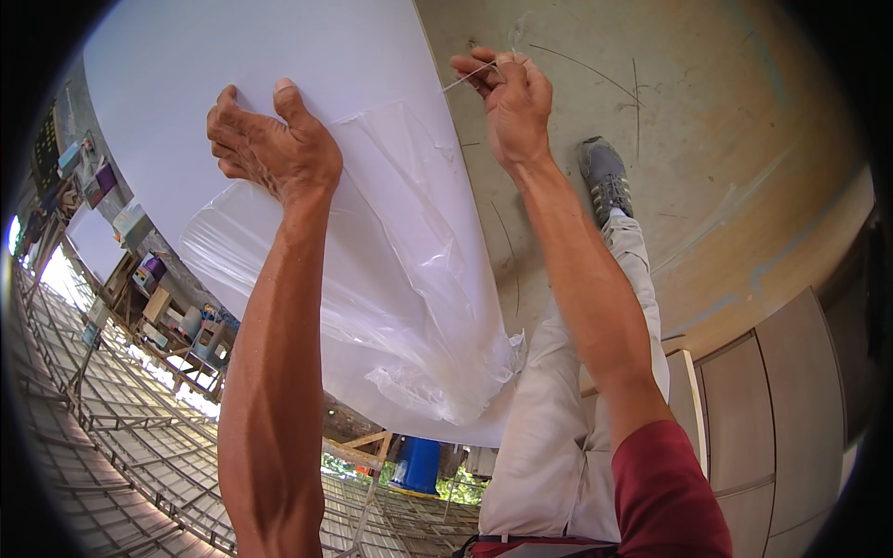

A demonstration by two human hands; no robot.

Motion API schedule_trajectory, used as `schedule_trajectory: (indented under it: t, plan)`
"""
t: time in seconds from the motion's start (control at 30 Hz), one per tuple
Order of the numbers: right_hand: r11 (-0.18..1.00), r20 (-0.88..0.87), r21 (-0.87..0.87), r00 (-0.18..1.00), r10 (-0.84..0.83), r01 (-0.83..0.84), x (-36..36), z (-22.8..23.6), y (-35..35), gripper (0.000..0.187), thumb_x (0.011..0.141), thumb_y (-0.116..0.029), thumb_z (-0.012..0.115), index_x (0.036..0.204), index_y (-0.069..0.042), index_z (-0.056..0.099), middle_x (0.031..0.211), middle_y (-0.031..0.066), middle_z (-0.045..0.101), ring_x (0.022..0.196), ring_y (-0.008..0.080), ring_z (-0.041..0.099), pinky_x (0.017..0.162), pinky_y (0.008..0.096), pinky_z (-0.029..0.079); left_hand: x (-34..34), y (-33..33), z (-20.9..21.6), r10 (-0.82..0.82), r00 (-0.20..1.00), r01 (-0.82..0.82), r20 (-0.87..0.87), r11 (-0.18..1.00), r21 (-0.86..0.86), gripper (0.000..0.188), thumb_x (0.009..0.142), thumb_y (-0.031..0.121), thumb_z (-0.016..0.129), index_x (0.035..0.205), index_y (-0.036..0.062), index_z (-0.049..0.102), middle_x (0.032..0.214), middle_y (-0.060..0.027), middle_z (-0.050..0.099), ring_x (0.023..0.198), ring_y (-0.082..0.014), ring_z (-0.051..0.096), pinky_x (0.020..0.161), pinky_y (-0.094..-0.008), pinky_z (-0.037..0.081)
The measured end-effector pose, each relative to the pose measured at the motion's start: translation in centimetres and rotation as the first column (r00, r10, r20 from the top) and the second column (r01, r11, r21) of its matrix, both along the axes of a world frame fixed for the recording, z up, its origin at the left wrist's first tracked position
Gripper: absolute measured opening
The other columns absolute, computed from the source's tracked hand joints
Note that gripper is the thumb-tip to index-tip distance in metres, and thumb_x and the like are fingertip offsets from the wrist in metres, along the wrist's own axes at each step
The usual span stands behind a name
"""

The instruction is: The person peels a protective plastic film off a large white board by hand, gathering the film into a bundle and discarding it. The person then smooths the surface of the board with both hands.

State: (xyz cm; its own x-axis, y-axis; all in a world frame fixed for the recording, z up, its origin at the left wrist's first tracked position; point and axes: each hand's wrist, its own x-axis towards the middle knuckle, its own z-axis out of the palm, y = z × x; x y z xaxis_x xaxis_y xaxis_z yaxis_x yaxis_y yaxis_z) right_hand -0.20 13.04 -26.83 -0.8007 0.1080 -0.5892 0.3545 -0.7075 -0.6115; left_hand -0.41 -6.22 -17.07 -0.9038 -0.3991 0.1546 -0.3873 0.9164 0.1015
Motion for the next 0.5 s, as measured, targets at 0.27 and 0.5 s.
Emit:
schedule_trajectory:
  t: [0.27, 0.5]
  plan:
    - [0.988, 0.045, -0.144, 0.997, 0.059, -0.052, 0.9, -0.6, 2.0, 0.017, 0.101, -0.014, 0.051, 0.093, 0.001, 0.052, 0.066, 0.0016, 0.048, 0.057, 0.0090, 0.042, 0.060, 0.0303, 0.048, 0.1, 0.6, 0.1, 0.003, 1.000, -0.003, 0.002, 1.000, -0.006, 0.065, 0.096, 0.053, 0.047, 0.139, 0.0063, 0.035, 0.134, -0.0157, 0.038, 0.134, -0.0294, 0.030, 0.111, -0.0524, 0.018]
    - [0.916, 0.003, 0.088, 0.920, 0.393, -0.391, 1.7, 0.4, 4.7, 0.010, 0.094, -0.012, 0.059, 0.093, -0.003, 0.064, 0.075, 0.0003, 0.057, 0.057, 0.0073, 0.037, 0.055, 0.0264, 0.041, 0.3, 0.8, 0.2, -0.010, 1.000, 0.010, 0.005, 1.000, -0.014, 0.066, 0.095, 0.054, 0.046, 0.139, 0.0054, 0.036, 0.133, -0.0160, 0.038, 0.134, -0.0297, 0.029, 0.112, -0.0522, 0.018]
